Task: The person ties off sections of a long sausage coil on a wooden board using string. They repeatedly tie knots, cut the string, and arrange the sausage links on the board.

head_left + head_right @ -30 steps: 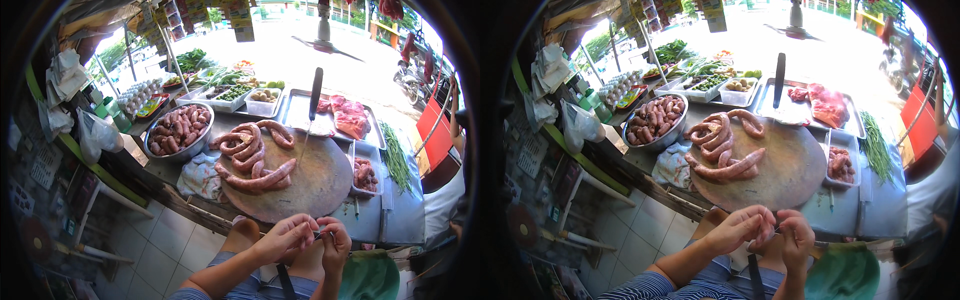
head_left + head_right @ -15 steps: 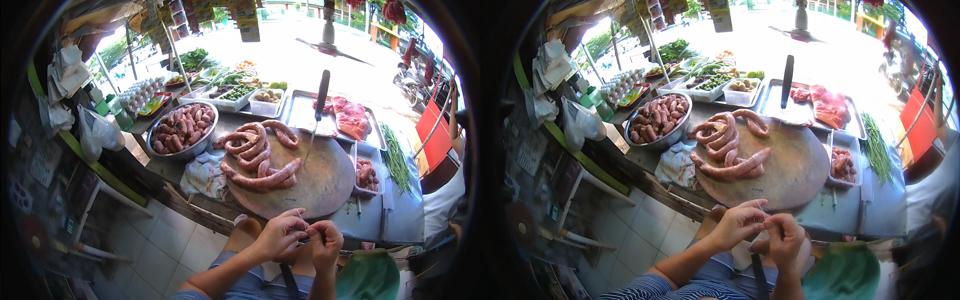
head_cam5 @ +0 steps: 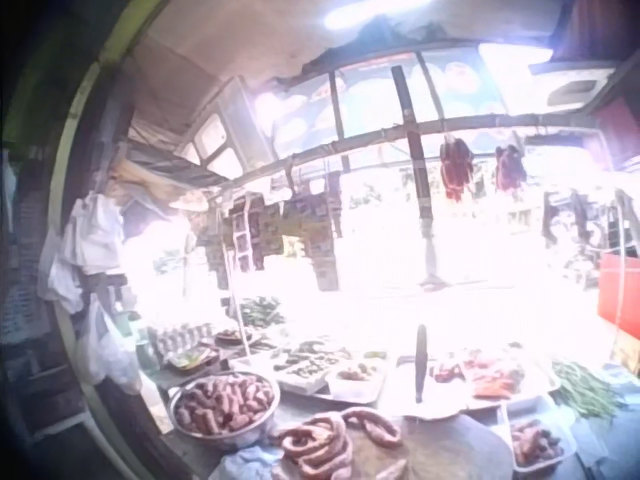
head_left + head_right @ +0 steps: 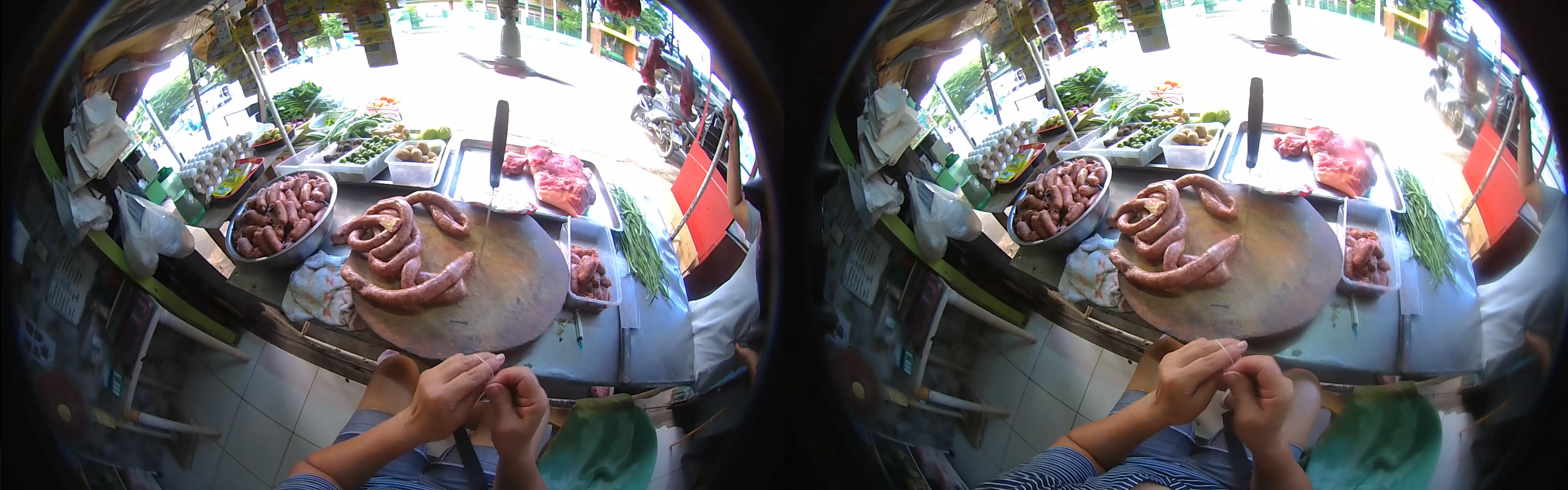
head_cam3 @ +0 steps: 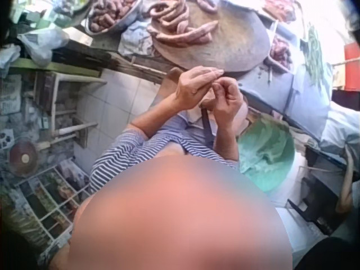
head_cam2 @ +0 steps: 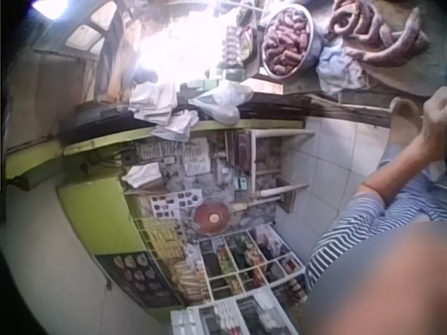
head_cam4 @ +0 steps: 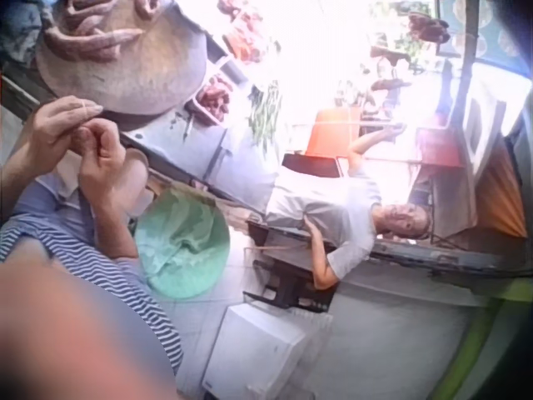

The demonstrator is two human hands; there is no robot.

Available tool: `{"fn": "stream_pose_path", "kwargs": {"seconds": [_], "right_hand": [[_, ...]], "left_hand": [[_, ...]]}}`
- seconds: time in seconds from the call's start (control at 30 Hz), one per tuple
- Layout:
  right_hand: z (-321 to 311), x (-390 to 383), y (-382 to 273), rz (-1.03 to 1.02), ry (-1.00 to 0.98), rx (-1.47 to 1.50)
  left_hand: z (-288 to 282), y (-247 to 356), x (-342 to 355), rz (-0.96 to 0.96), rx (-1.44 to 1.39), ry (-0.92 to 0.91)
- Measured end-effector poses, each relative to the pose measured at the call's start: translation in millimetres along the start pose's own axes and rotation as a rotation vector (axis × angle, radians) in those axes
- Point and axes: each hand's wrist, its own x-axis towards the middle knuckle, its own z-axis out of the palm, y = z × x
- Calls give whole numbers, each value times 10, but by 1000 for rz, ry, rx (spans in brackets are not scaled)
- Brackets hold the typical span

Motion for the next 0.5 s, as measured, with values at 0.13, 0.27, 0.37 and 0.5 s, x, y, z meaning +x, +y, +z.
{"fn": "stream_pose_path", "kwargs": {"seconds": [0.13,0.27,0.37,0.5], "right_hand": [[-78,58,-32,211,62,184],[-170,183,110,356,-19,214],[-226,215,228,422,-74,254],[-257,227,313,519,-92,343]], "left_hand": [[38,19,-6,32,11,16],[58,-56,28,38,70,59],[59,-101,38,8,51,38],[66,-98,-1,-139,-79,0]]}}
